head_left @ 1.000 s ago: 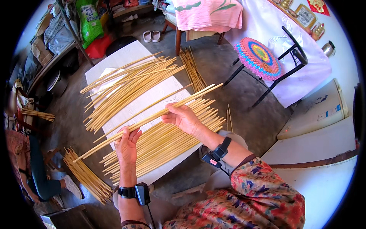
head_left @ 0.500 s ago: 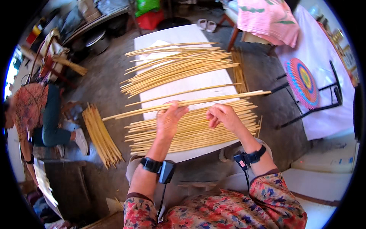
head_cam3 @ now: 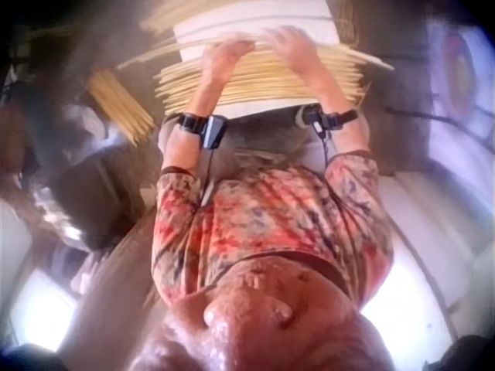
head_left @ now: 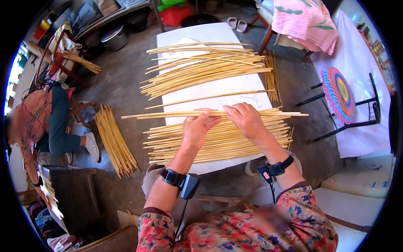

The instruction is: The person weaves bamboo strips by aligning them together on a table and securing them with thread.

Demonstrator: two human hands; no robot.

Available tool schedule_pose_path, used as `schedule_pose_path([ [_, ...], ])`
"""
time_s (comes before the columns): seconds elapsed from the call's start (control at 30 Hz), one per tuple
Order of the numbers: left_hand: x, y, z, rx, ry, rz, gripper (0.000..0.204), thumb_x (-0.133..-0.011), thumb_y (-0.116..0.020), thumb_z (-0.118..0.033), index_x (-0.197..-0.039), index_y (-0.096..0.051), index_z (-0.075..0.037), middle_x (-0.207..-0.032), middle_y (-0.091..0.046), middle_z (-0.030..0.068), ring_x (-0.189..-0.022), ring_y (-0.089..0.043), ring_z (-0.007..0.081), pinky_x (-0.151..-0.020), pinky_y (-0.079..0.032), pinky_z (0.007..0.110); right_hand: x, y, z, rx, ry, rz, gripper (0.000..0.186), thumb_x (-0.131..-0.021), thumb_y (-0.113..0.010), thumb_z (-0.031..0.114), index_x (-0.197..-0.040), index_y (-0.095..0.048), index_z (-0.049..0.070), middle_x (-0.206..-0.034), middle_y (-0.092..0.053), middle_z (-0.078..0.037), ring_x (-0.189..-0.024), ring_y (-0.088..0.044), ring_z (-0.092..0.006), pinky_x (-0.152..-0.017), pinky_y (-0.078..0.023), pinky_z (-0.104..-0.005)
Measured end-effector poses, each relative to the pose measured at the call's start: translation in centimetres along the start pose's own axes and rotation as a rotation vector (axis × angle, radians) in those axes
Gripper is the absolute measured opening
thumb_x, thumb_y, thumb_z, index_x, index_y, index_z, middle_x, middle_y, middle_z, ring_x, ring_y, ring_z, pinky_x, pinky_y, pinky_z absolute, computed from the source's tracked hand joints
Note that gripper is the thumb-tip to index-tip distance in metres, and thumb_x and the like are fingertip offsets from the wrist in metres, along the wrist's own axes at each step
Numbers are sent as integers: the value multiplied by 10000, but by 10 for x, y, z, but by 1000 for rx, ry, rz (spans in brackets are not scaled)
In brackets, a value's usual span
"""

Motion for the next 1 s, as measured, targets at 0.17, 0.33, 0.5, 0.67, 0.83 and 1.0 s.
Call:
schedule_pose_path([
  [0.17, 2, -2, -4, -14, -26, 45, 118, -863, -554, -92, -959, -574, -26, -903, -618, 119, -829, -631, 262, -799, -532, 398, -4, 3, 1, -86, -56, 16, 296, -729, -621, 122, -1020, -591, 81, -759, -505, -58, -727, -520, -221, -638, -442, -337],
  [0.33, 5, 1, -4, -4, -13, -43, 118, -855, -564, -83, -948, -549, -12, -891, -598, 119, -790, -630, 272, -783, -529, 428, 0, -5, 5, -29, -61, 14, 266, -734, -586, 124, -997, -589, 87, -753, -488, -60, -735, -523, -217, -626, -443, -332],
  [0.5, 4, 6, -6, -36, 18, -28, 136, -854, -568, -98, -950, -552, -4, -906, -612, 120, -853, -622, 265, -805, -528, 392, 2, -8, 6, 3, -17, 3, 246, -752, -545, 136, -989, -581, 84, -756, -482, -64, -741, -531, -217, -629, -447, -325],
  [0.67, 4, 10, -6, -93, 9, -43, 175, -867, -562, -143, -968, -550, 0, -935, -610, 145, -893, -613, 268, -804, -524, 388, 2, -17, -2, -79, -27, -2, 240, -756, -590, 181, -989, -590, 119, -757, -480, -48, -734, -532, -216, -621, -460, -325],
  [0.83, 11, -5, -6, -330, 233, 57, 256, -902, -514, -225, -996, -553, 10, -903, -620, 151, -832, -627, 247, -735, -534, 350, 9, -20, -11, -110, -37, -27, 229, -765, -587, 190, -986, -590, 129, -766, -491, -45, -735, -541, -216, -620, -471, -323],
  [1.0, 10, -4, 13, -945, 259, 303, 283, -906, -489, -228, -929, -588, 36, -807, -633, 116, -735, -624, 173, -625, -507, 266, 7, -16, -21, 40, -9, 66, 220, -778, -550, 189, -986, -581, 126, -771, -511, -63, -750, -561, -234, -612, -483, -335],
])
Point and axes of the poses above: each hand's wrist, its own x-axis away from the middle knuckle, its own y-axis out of the back of the hand, z = x × y, the point moved 3 cm from there along -x, towards the middle knuckle
